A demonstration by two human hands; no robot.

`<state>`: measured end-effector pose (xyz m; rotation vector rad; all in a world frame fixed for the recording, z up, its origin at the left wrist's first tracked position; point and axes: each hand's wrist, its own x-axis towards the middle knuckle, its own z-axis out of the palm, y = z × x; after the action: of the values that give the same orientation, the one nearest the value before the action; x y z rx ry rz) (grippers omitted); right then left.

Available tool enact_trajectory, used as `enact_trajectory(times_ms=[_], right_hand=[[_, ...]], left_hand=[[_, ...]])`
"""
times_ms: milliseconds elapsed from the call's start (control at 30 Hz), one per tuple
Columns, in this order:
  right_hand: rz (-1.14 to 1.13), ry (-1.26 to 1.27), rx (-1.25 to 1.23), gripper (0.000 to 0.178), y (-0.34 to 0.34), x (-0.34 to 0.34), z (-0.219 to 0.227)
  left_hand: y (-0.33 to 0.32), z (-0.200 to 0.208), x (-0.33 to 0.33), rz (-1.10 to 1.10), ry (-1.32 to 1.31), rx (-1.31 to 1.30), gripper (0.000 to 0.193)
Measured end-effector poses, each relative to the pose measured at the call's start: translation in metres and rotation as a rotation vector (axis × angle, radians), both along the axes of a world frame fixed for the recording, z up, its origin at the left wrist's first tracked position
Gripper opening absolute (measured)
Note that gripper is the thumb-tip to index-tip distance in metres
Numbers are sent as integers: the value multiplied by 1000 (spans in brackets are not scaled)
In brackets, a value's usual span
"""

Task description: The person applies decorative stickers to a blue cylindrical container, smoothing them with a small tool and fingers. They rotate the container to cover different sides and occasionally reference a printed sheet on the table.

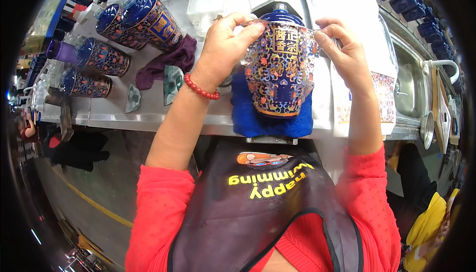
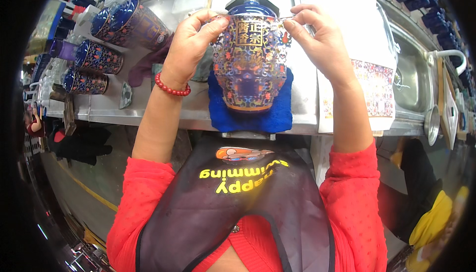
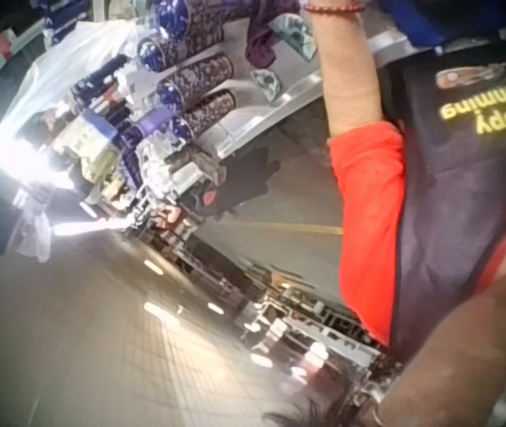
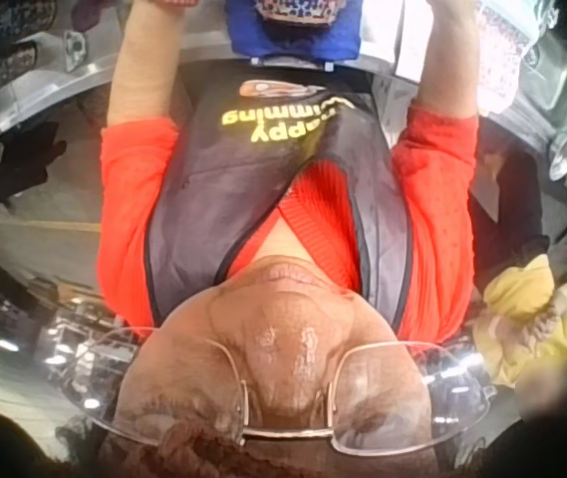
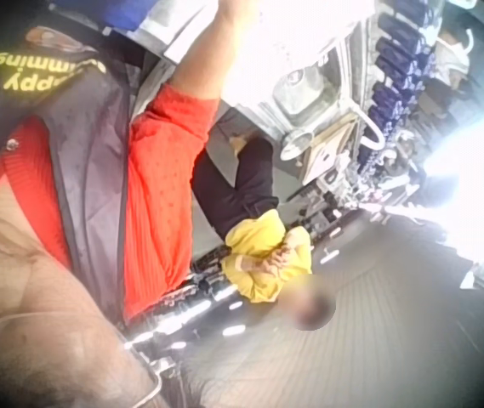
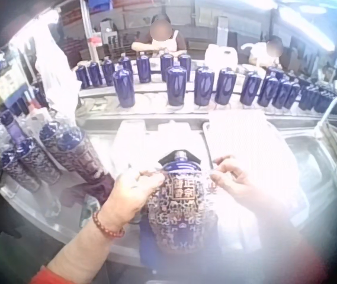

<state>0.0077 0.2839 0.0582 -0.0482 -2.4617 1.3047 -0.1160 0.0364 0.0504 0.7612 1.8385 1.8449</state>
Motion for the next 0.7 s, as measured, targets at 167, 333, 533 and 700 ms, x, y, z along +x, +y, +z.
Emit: enact_trajectory(times_ms=[167,333,533,700], right_hand=[[9,-54,-89,22,-3,-2,-6],[57,-96,-277,17,-5,-1,-6],[12,105,-238,16,-9,-2,-2],[8,72,-254,21,-11,-4,0]], left_hand=[[5,0,4,54,-92,73,22],[6,5,6,139,98,-32,18],[7,12,11,292,387,-57,19],[10,10,9,307,345,-42,19]])
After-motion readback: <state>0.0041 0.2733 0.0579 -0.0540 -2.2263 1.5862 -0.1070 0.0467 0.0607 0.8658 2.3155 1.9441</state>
